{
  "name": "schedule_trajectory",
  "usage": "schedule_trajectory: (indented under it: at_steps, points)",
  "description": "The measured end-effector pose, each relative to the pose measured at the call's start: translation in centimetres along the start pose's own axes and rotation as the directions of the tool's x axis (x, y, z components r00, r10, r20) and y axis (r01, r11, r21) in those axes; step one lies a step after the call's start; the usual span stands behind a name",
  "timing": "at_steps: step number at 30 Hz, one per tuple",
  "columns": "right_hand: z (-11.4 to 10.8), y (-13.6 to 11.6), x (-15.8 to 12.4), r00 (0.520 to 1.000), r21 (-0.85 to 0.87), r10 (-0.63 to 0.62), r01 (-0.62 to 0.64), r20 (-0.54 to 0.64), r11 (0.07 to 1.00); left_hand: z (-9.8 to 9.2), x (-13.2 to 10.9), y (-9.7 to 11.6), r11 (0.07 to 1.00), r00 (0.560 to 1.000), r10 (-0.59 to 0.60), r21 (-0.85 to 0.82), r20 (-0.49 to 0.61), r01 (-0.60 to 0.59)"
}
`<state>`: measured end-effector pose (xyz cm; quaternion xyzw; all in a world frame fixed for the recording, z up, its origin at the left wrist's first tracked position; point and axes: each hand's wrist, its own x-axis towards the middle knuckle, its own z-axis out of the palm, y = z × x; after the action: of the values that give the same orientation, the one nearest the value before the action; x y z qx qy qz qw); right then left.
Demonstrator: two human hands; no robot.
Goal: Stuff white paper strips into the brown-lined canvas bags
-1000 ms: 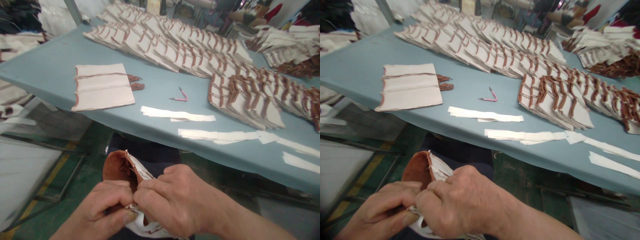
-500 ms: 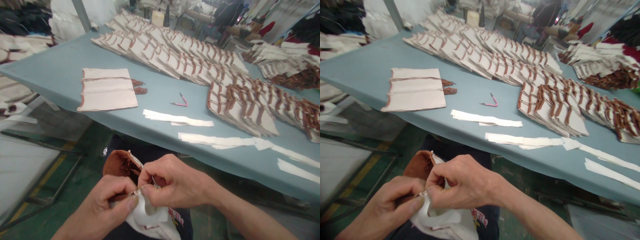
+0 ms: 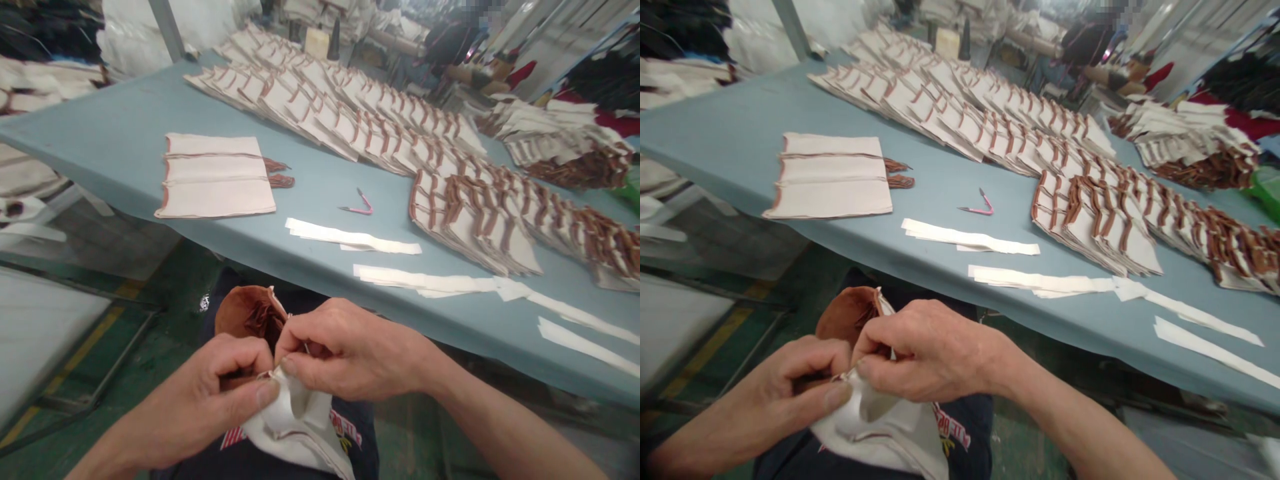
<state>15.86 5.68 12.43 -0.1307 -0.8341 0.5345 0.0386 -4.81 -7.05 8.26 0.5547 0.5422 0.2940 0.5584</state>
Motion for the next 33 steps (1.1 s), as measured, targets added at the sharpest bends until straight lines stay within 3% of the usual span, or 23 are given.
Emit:
schedule_trajectory:
  at_steps: [6,13,19,25,33]
  points:
    - [-0.4,0.8,0.6,0.995,0.119,0.01,-0.022,0.104,0.993,-0.2,0.6,-0.9,0.971,0.988,-0.041,-0.227,0.152,0.075]
    - [-0.5,0.9,1.4,0.996,0.022,0.07,-0.071,0.054,0.997,-0.4,0.7,-2.0,0.995,1.0,-0.018,-0.101,-0.009,0.017]
    - [0.0,0.8,1.3,0.998,-0.127,0.06,-0.055,0.029,0.99,-0.2,0.7,-1.2,0.998,0.998,-0.055,-0.031,0.015,0.056]
    - [0.6,1.3,1.3,0.998,-0.122,0.049,-0.045,0.036,0.991,-0.3,1.3,-0.2,0.963,0.968,-0.169,-0.18,0.183,0.202]
    - [0.4,1.5,1.9,0.996,-0.048,0.087,-0.085,0.023,0.995,-0.5,0.8,-1.3,0.971,0.98,-0.168,-0.151,0.103,0.183]
